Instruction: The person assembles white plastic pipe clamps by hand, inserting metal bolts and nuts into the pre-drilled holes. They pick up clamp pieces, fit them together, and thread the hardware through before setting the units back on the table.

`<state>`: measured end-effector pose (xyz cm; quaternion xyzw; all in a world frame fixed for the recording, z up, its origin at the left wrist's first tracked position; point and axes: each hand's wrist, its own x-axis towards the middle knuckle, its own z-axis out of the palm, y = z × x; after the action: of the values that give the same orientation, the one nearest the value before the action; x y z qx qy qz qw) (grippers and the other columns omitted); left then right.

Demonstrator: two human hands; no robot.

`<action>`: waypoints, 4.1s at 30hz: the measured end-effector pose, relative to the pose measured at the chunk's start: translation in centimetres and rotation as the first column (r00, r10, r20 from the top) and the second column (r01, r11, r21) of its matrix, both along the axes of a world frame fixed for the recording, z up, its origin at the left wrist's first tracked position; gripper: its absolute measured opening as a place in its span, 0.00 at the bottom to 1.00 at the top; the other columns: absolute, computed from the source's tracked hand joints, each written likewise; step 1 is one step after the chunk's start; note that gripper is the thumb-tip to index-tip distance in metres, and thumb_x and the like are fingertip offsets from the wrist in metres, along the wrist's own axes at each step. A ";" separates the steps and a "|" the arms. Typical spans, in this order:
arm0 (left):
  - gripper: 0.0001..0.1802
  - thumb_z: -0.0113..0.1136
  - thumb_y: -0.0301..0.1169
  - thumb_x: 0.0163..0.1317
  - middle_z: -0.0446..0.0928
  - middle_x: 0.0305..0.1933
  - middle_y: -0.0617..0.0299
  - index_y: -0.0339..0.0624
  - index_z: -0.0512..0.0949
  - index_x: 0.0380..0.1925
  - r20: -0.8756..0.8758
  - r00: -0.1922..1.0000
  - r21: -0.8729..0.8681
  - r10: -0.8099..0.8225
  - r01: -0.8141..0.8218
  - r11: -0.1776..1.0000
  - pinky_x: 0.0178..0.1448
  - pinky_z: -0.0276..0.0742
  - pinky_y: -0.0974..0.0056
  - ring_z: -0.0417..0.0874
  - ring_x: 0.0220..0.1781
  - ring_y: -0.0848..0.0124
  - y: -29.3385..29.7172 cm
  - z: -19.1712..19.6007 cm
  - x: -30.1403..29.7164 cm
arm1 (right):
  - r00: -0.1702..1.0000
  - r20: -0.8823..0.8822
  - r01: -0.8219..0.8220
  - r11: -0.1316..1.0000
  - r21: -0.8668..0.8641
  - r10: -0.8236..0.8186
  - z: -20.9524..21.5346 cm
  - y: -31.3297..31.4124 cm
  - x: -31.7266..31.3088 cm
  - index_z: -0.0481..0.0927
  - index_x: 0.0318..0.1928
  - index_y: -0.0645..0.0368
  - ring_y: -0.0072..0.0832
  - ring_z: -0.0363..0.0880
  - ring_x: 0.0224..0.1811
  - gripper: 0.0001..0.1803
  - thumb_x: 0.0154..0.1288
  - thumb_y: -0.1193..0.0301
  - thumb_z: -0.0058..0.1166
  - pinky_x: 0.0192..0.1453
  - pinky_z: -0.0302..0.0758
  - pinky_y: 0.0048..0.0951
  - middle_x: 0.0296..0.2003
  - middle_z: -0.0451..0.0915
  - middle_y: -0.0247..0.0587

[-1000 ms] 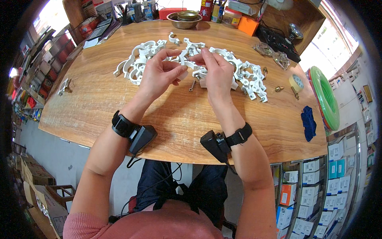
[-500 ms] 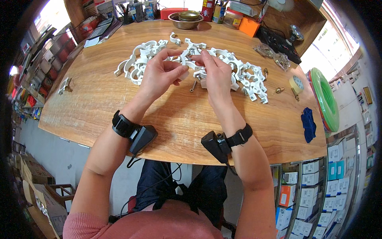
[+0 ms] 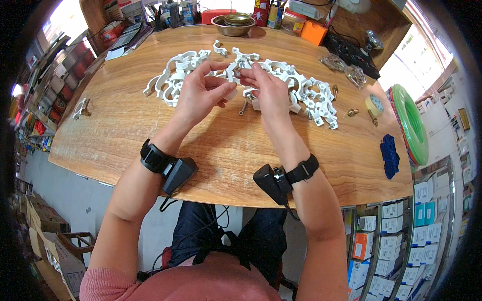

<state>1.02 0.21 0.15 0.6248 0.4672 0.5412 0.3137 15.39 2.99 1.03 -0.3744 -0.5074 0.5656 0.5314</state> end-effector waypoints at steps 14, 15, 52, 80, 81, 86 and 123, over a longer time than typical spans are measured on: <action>0.19 0.59 0.27 0.53 0.79 0.27 0.56 0.35 0.67 0.45 0.003 1.000 -0.019 -0.006 0.006 1.000 0.23 0.73 0.74 0.78 0.25 0.77 -0.2 0.2 0.1 | 0.996 -0.053 0.080 0.993 0.087 -0.076 -0.3 0.2 0.4 0.78 0.33 0.60 0.18 0.71 0.33 0.16 0.62 0.60 0.44 0.38 0.63 0.21 0.31 0.79 0.34; 0.19 0.59 0.27 0.53 0.79 0.27 0.56 0.35 0.67 0.45 0.037 0.999 -0.025 -0.021 0.022 0.999 0.23 0.73 0.74 0.78 0.25 0.77 -0.2 0.2 0.1 | 0.996 -0.054 0.081 0.993 0.088 -0.077 -0.4 0.3 0.4 0.78 0.33 0.60 0.18 0.71 0.33 0.16 0.62 0.60 0.44 0.38 0.63 0.21 0.31 0.79 0.34; 0.20 0.58 0.27 0.53 0.79 0.29 0.57 0.35 0.67 0.46 -0.008 1.000 -0.036 -0.016 0.015 0.999 0.24 0.74 0.74 0.79 0.29 0.76 0.0 -0.1 -0.1 | 0.984 -0.098 -0.160 0.983 -0.087 0.151 -1.3 0.4 0.0 0.76 0.36 0.57 0.18 0.69 0.34 0.16 0.62 0.57 0.44 0.35 0.67 0.23 0.33 0.75 0.30; 0.20 0.58 0.27 0.53 0.79 0.28 0.56 0.35 0.66 0.46 -0.029 1.000 -0.029 -0.011 0.010 1.000 0.24 0.74 0.74 0.78 0.29 0.76 0.3 -0.3 -0.2 | 0.974 -0.131 -0.203 0.966 -0.162 0.183 -1.6 0.3 -0.1 0.75 0.36 0.59 0.19 0.67 0.31 0.15 0.63 0.60 0.45 0.32 0.66 0.24 0.31 0.74 0.31; 0.20 0.58 0.27 0.53 0.79 0.28 0.56 0.35 0.66 0.46 -0.032 0.999 -0.039 -0.011 0.010 0.999 0.24 0.74 0.74 0.78 0.28 0.76 0.2 -0.3 -0.2 | 0.974 -0.131 -0.203 0.966 -0.162 0.183 -1.6 0.4 -0.1 0.75 0.36 0.59 0.19 0.67 0.31 0.15 0.63 0.60 0.45 0.32 0.66 0.24 0.31 0.74 0.31; 0.20 0.58 0.27 0.53 0.79 0.28 0.56 0.35 0.66 0.46 -0.034 0.999 -0.045 -0.002 0.000 0.999 0.24 0.74 0.74 0.78 0.28 0.77 0.2 -0.3 -0.3 | 0.980 -0.072 -0.189 0.979 -0.073 0.184 -2.0 0.8 -0.1 0.75 0.36 0.57 0.19 0.67 0.30 0.10 0.60 0.64 0.49 0.32 0.66 0.22 0.30 0.73 0.31; 0.19 0.54 0.30 0.54 0.77 0.31 0.56 0.35 0.68 0.45 0.369 0.929 -0.164 -0.007 0.072 0.984 0.29 0.75 0.71 0.79 0.31 0.73 1.0 -0.6 -1.1 | 0.463 0.868 -0.304 0.887 0.347 -0.181 -3.0 2.3 1.3 0.80 0.30 0.53 0.34 0.78 0.30 0.07 0.47 0.69 0.57 0.35 0.73 0.30 0.26 0.79 0.40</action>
<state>-0.03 1.21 -0.43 0.4920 0.4332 0.5989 0.4600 16.67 5.32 -1.97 -0.4564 -0.8388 0.1725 0.2415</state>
